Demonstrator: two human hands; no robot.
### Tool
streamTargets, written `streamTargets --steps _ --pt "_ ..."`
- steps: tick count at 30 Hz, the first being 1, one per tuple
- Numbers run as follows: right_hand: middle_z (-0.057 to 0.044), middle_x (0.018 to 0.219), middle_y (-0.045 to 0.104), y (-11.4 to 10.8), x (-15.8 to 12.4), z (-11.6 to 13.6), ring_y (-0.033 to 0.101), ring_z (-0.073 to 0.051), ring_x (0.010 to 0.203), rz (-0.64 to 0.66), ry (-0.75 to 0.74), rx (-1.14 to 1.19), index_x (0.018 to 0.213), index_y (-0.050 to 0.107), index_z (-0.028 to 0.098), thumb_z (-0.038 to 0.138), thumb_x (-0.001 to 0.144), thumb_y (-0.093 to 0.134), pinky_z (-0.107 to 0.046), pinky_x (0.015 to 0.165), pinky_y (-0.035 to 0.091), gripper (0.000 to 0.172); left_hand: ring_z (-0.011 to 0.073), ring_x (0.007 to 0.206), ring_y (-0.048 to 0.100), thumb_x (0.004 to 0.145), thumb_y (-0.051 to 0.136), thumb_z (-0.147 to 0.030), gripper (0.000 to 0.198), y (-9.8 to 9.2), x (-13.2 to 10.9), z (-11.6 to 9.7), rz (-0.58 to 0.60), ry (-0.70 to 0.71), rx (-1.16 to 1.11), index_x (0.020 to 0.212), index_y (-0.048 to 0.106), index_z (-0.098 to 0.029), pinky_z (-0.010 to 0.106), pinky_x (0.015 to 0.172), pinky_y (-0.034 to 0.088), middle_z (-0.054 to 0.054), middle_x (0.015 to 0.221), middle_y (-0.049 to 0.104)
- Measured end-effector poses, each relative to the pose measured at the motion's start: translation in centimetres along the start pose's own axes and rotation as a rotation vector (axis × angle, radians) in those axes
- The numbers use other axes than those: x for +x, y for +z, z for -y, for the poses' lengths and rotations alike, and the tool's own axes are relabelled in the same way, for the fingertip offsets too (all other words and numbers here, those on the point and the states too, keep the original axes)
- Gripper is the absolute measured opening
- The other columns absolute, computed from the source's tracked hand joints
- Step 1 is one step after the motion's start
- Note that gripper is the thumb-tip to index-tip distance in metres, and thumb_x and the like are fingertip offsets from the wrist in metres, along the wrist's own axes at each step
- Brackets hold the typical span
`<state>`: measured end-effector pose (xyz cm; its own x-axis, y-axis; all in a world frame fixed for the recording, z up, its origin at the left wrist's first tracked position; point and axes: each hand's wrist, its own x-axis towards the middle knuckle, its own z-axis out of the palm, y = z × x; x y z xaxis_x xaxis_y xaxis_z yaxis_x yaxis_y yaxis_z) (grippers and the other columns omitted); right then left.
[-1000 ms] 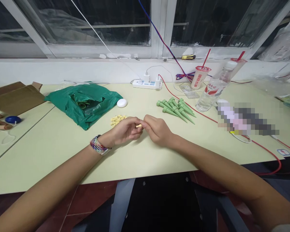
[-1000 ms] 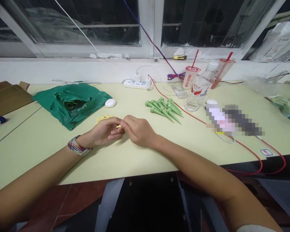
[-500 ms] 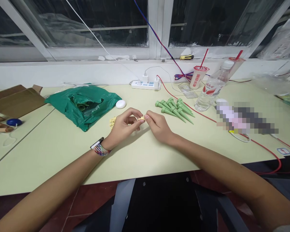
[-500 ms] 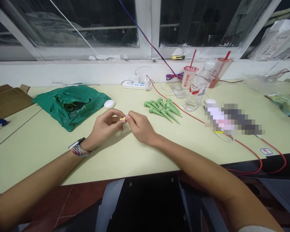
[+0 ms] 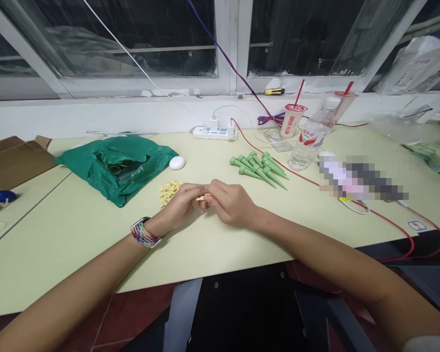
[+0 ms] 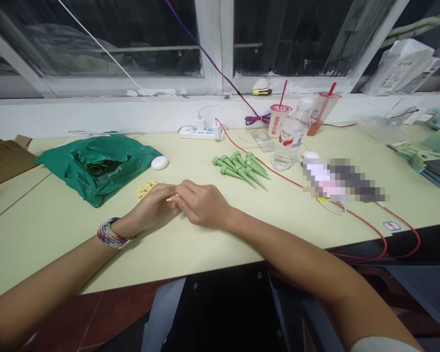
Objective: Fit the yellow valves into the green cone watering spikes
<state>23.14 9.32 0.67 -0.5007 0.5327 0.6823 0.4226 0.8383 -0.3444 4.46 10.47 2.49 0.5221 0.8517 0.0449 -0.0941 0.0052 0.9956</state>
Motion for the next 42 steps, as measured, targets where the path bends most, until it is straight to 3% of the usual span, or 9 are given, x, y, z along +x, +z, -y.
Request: streamTargets --steps 9,14,17,20,25,29,37,39,42 --pt "-0.002 0.081 0.055 0.1 0.0 -0.2 0.051 -0.016 0.071 -0.088 0.115 0.122 0.085 0.044 0.023 0.035 0.111 0.033 -0.031 0.062 0.037 0.030 0.0116 0.063 0.055 0.092 0.069 -0.027 0.010 -0.7 0.0 0.4 0.102 -0.015 -0.017 0.092 0.067 -0.017 0.025 0.063 0.047 0.000 0.071 0.058" --pt "0.001 0.074 0.049 0.0 0.3 -0.7 0.046 -0.015 0.067 -0.104 0.273 0.244 0.079 0.036 0.024 0.035 0.109 0.037 -0.031 0.065 0.034 0.033 0.0099 0.061 0.058 0.091 0.076 -0.031 0.022 0.0 0.0 0.3 -0.057 0.153 0.258 0.103 0.063 -0.020 0.024 0.062 0.047 -0.002 0.077 0.060" --pt "0.002 0.073 0.047 0.0 0.4 -0.9 0.044 -0.015 0.067 -0.085 0.312 0.262 0.079 0.036 0.024 0.036 0.109 0.037 -0.031 0.065 0.033 0.033 0.0108 0.061 0.062 0.090 0.076 -0.035 0.022 0.4 -0.2 0.1 -0.188 0.232 0.362 0.100 0.063 -0.020 0.024 0.058 0.047 -0.001 0.081 0.063" --pt "0.002 0.074 0.048 0.0 0.3 -1.0 0.046 -0.016 0.068 -0.072 0.328 0.260 0.079 0.038 0.024 0.036 0.109 0.036 -0.031 0.066 0.034 0.032 0.0111 0.060 0.062 0.092 0.075 -0.037 0.021 0.5 -0.3 -0.3 -0.215 0.238 0.374 0.096 0.063 -0.020 0.024 0.057 0.048 0.000 0.079 0.064" --pt "0.000 0.083 0.056 -0.1 0.2 -0.9 0.051 -0.016 0.073 -0.028 0.313 0.246 0.091 0.049 0.023 0.029 0.105 0.041 -0.030 0.067 0.037 0.018 0.0113 0.059 0.060 0.091 0.072 -0.033 0.017 0.3 0.0 -0.3 -0.154 0.090 0.135 0.092 0.062 -0.019 0.025 0.059 0.049 -0.001 0.072 0.062" --pt "-0.001 0.089 0.057 -0.2 0.1 -0.8 0.053 -0.015 0.073 -0.025 0.235 0.181 0.094 0.053 0.021 0.025 0.101 0.048 -0.029 0.066 0.039 0.009 0.0092 0.053 0.053 0.088 0.069 -0.027 0.012 0.3 0.3 0.0 -0.151 -0.012 -0.047 0.085 0.060 -0.018 0.022 0.053 0.042 -0.002 0.067 0.058" --pt "-0.005 0.100 0.063 -0.4 -0.1 -1.2 0.051 -0.014 0.065 0.012 0.106 0.098 0.101 0.057 0.021 0.022 0.099 0.051 -0.030 0.063 0.038 0.007 0.0069 0.045 0.031 0.085 0.065 -0.030 0.028 0.2 0.3 -0.6 -0.206 -0.151 -0.210 0.067 0.047 -0.019 0.023 0.046 0.026 -0.006 0.057 0.033" --pt "-0.006 0.102 0.065 -0.7 0.0 -1.4 0.051 -0.013 0.063 0.009 0.103 0.089 0.103 0.058 0.021 0.024 0.100 0.051 -0.030 0.064 0.039 0.009 0.0069 0.045 0.030 0.086 0.065 -0.031 0.028 -0.1 0.3 -0.5 -0.224 -0.129 -0.170 0.067 0.047 -0.019 0.023 0.046 0.024 -0.006 0.057 0.033" --pt "-0.006 0.103 0.066 -1.3 0.2 -1.8 0.054 -0.014 0.067 0.028 0.155 0.028 0.104 0.061 0.020 0.025 0.100 0.052 -0.030 0.066 0.038 0.011 0.0098 0.049 0.042 0.090 0.064 -0.033 0.021 -0.2 0.2 -0.4 -0.245 -0.013 0.067 0.076 0.055 -0.020 0.025 0.050 0.033 -0.004 0.061 0.044"
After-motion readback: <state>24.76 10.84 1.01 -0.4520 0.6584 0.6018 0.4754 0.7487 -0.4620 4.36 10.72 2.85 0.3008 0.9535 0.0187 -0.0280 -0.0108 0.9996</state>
